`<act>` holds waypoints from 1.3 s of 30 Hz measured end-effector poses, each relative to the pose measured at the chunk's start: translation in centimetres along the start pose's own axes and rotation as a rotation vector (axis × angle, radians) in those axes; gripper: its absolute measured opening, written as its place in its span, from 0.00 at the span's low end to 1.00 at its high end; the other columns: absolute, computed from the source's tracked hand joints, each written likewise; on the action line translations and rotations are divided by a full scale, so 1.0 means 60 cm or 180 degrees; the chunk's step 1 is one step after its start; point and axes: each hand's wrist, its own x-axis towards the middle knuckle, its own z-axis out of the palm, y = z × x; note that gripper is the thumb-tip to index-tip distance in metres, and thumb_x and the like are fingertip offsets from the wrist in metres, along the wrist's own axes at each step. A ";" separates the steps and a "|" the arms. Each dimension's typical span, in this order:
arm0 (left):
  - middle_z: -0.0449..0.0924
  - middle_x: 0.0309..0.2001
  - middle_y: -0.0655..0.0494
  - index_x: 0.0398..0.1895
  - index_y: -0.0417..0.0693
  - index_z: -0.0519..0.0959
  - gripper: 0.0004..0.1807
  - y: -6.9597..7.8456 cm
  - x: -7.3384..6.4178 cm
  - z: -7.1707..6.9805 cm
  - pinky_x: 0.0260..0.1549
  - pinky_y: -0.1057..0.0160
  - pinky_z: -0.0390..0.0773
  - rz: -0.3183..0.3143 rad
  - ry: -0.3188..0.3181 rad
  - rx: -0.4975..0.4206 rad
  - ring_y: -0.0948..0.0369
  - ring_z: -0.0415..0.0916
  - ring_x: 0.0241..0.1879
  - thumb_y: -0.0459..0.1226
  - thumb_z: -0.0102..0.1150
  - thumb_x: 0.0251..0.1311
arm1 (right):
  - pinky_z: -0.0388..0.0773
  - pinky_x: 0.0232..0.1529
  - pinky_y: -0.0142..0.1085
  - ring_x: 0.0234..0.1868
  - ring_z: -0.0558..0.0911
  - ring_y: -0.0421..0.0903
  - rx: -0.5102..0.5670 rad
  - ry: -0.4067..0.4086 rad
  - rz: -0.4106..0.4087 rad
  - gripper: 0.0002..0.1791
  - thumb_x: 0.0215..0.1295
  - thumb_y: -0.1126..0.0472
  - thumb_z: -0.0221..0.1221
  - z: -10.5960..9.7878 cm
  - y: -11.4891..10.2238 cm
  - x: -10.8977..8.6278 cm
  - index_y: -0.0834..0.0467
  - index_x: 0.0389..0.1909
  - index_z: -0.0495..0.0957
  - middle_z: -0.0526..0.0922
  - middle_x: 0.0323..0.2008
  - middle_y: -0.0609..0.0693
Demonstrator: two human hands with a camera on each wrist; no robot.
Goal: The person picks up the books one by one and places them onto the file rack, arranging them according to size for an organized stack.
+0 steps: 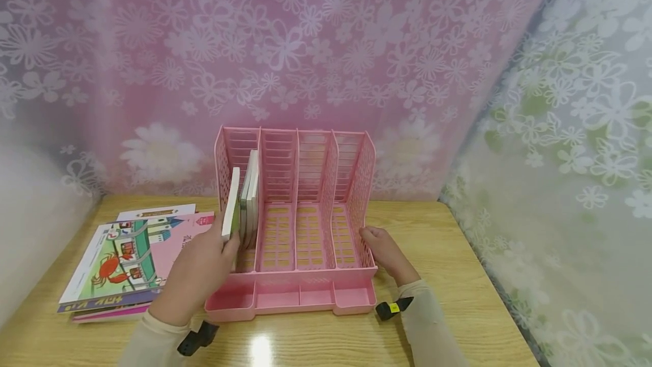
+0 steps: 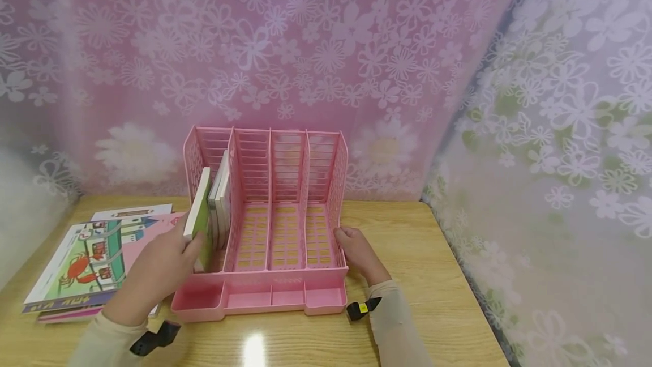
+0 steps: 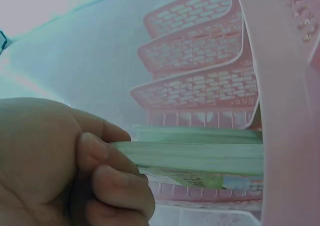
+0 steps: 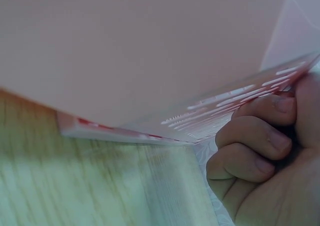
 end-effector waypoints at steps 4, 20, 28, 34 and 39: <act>0.74 0.24 0.51 0.74 0.43 0.59 0.26 -0.011 0.008 -0.004 0.18 0.59 0.69 0.0001 0.0095 -0.0065 0.57 0.68 0.18 0.44 0.44 0.79 | 0.71 0.26 0.34 0.25 0.72 0.44 0.0031 -0.0006 0.0012 0.25 0.81 0.50 0.45 -0.001 0.002 0.000 0.66 0.29 0.72 0.78 0.28 0.54; 0.77 0.27 0.49 0.79 0.50 0.59 0.28 -0.033 0.067 -0.010 0.14 0.58 0.71 -0.0030 0.0132 -0.0357 0.57 0.71 0.18 0.45 0.43 0.81 | 0.73 0.27 0.34 0.26 0.74 0.43 0.0088 -0.0054 -0.0027 0.26 0.82 0.50 0.45 0.001 0.007 0.000 0.69 0.32 0.74 0.81 0.30 0.56; 0.79 0.27 0.51 0.76 0.48 0.61 0.27 -0.040 0.087 -0.009 0.18 0.57 0.70 -0.0066 0.0294 -0.0217 0.57 0.73 0.19 0.48 0.40 0.81 | 0.73 0.25 0.33 0.25 0.74 0.43 0.0132 -0.0107 -0.0017 0.28 0.82 0.49 0.45 0.003 0.004 0.002 0.71 0.34 0.75 0.83 0.32 0.60; 0.80 0.33 0.46 0.72 0.45 0.63 0.31 -0.040 0.097 -0.001 0.19 0.58 0.72 -0.0091 0.0281 -0.0265 0.54 0.74 0.24 0.56 0.41 0.80 | 0.73 0.25 0.33 0.24 0.74 0.43 0.0112 -0.0100 -0.0040 0.28 0.82 0.49 0.44 0.003 0.002 0.002 0.71 0.35 0.75 0.82 0.31 0.59; 0.76 0.28 0.49 0.79 0.50 0.59 0.36 -0.041 0.100 0.007 0.18 0.57 0.71 -0.0049 0.0197 -0.0280 0.56 0.72 0.21 0.60 0.41 0.78 | 0.72 0.25 0.34 0.24 0.73 0.43 0.0071 -0.0042 -0.0041 0.26 0.81 0.50 0.44 0.002 0.003 0.002 0.69 0.31 0.74 0.81 0.29 0.57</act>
